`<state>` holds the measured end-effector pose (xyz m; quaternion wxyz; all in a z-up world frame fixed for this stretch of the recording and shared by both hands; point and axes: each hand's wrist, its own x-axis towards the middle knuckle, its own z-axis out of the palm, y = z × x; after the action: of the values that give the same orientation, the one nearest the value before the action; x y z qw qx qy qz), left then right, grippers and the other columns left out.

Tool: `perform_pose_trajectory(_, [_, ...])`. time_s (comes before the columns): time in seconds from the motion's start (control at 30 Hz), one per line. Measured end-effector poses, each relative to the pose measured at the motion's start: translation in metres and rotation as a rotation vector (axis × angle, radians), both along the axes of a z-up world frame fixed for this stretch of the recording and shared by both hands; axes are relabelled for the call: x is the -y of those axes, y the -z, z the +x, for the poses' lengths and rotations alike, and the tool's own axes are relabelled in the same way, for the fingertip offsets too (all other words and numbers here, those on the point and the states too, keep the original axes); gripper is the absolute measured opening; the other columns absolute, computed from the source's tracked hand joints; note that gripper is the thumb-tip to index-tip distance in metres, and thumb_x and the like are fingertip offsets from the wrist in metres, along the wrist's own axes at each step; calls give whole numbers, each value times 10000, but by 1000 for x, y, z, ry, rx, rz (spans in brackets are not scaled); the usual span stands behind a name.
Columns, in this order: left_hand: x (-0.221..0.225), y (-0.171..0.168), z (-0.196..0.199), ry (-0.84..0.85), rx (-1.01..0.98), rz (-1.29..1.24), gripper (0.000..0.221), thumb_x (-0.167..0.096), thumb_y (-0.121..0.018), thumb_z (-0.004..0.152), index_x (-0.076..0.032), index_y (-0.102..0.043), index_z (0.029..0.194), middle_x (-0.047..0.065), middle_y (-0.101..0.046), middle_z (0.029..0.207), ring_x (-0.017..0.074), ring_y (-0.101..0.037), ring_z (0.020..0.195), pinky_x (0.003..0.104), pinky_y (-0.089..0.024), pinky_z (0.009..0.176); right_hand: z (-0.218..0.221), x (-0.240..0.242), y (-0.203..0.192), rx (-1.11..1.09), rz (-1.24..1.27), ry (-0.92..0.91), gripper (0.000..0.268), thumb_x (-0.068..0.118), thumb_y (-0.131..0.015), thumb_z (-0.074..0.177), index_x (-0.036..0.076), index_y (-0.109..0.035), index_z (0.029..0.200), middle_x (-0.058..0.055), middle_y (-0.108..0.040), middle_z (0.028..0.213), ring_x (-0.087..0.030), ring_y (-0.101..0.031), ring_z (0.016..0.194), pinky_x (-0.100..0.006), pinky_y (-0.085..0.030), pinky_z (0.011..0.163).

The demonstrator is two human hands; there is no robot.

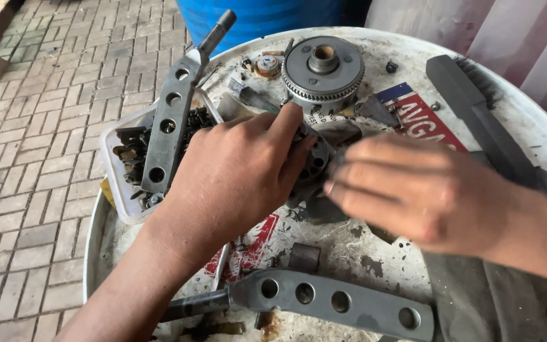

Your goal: Cleaning and inspecting a mechanical housing and associated fasteners on a makeshift workbench.

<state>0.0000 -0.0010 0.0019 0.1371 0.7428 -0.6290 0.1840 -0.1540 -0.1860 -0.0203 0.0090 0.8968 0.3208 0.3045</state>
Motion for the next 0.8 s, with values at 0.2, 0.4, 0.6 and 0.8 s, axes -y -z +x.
perform_pose_trajectory(0.2, [1, -1, 0, -2, -21, 5, 205, -249, -590, 1069, -96, -504, 963, 45, -644, 733, 288, -585, 457, 482, -488, 342, 0, 8, -2, 19, -14, 53, 160, -204, -745, 855, -45, -743, 875, -210, -724, 907, -320, -676, 844, -317, -618, 703])
perform_pose_trajectory(0.4, [1, -1, 2, 14, -31, -7, 205, -286, -582, 1062, -104, -535, 979, 51, -656, 733, 340, -599, 454, 503, -482, 338, 8, 33, -3, 18, -3, 140, 187, -220, -674, 910, -49, -743, 880, -160, -731, 871, -288, -693, 811, -284, -660, 719])
perform_pose_trajectory(0.6, [-2, -7, 9, 88, -90, 8, 265, -344, -578, 1057, -98, -509, 986, 72, -614, 700, 351, -572, 489, 485, -430, 359, 4, 22, -25, 72, 137, 72, 152, -195, -821, 836, -125, -748, 950, -214, -732, 930, -299, -703, 840, -361, -637, 834])
perform_pose_trajectory(0.8, [-2, -16, 16, 255, -176, 3, 318, -331, -491, 1047, -32, -562, 1128, 130, -671, 819, 299, -605, 539, 457, -474, 398, 5, 31, -25, 4, 238, 106, 111, -103, -774, 843, -63, -725, 933, -159, -714, 866, -271, -672, 797, -346, -606, 790])
